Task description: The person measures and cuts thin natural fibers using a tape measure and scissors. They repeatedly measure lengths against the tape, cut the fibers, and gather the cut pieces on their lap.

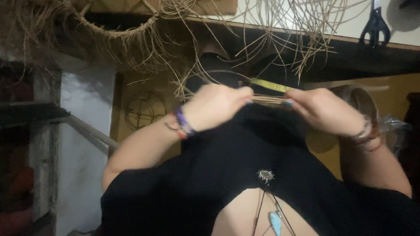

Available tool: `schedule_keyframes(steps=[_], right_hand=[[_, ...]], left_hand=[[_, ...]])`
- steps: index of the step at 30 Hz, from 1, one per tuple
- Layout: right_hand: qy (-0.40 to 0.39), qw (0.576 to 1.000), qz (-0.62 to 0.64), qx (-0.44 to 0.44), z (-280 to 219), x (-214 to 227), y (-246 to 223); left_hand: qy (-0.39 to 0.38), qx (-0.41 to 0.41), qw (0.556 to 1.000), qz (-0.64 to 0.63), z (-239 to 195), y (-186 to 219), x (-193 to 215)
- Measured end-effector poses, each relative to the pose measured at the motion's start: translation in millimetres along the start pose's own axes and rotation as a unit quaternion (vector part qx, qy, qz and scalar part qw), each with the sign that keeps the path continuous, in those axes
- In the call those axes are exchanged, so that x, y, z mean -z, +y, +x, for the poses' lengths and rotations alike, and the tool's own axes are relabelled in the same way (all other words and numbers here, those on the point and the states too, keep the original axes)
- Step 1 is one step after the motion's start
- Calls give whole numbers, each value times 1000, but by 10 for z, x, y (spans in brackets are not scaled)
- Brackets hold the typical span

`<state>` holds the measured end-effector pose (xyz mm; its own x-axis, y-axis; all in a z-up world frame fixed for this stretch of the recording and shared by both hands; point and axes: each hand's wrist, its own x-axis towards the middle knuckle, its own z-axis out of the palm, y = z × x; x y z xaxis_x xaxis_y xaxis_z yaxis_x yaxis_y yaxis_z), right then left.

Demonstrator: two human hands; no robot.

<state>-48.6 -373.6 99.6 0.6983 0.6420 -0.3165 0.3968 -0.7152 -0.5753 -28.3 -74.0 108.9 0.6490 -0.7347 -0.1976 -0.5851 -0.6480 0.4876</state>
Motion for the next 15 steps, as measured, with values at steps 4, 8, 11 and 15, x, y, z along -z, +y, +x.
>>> schedule_keyframes(steps=[4, 8, 11, 15], right_hand=[[-65, 994, -29, -79, -313, 66, 412], [-81, 992, -41, -84, -560, 72, 674], [-126, 984, -90, -89, -328, 9, 386], [-92, 991, -96, -34, -24, -83, 47]], left_hand=[[-23, 63, 997, -32, -281, -462, 212], [-139, 221, 965, 36, -516, -912, 401], [-226, 231, 944, 62, -415, -846, 389], [-106, 35, 992, 64, 29, -440, -85]])
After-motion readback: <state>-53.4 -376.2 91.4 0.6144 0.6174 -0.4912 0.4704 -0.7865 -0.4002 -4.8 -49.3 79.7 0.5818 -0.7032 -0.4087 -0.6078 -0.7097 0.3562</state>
